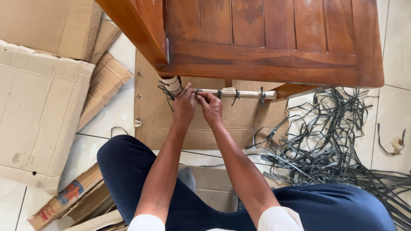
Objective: Strapping wooden chair components with plastic ties for shipping.
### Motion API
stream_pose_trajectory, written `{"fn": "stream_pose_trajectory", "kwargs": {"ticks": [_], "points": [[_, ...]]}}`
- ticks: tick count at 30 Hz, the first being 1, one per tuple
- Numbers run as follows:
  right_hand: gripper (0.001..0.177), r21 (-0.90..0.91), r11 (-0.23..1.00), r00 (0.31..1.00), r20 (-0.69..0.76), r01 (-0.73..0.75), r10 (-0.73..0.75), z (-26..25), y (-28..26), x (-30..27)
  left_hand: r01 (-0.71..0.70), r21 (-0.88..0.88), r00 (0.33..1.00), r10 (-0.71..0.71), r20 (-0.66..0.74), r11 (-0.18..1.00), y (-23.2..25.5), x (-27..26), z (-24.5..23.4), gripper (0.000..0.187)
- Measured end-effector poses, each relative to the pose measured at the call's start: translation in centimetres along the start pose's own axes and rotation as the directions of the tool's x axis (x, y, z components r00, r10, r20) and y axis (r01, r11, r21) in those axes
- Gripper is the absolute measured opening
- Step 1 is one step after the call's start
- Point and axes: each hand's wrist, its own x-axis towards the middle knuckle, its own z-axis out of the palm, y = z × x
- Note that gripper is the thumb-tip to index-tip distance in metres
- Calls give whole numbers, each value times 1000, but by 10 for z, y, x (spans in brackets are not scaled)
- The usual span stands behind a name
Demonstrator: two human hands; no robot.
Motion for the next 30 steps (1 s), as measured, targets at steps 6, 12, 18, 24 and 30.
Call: {"fn": "stream_pose_trajectory", "kwargs": {"ticks": [6, 12, 18, 24, 30], "points": [[15, -86, 996, 999, -52, 2, -6, -1, 4, -9, 11, 62, 1000, -10, -9, 998, -5, 1, 8, 12], [14, -206, 978, 994, -107, -9, -14, 3, -1, -19, -16, 79, 1000, 18, -24, 997, 1, 1, 5, 14], [15, -251, 968, 987, -157, -3, -37, 11, -8, -32, -20, 61, 1000, 21, -14, 998, -5, 1, 7, 14], [17, -347, 938, 990, -141, -26, -24, 13, -5, -67, -44, 80, 999, 45, -11, 996, 0, -3, 1, 29], [19, -431, 902, 997, -54, 25, -53, 6, 7, -103, -111, 17, 993, 111, -40, 994, 5, -15, -5, 44]]}}
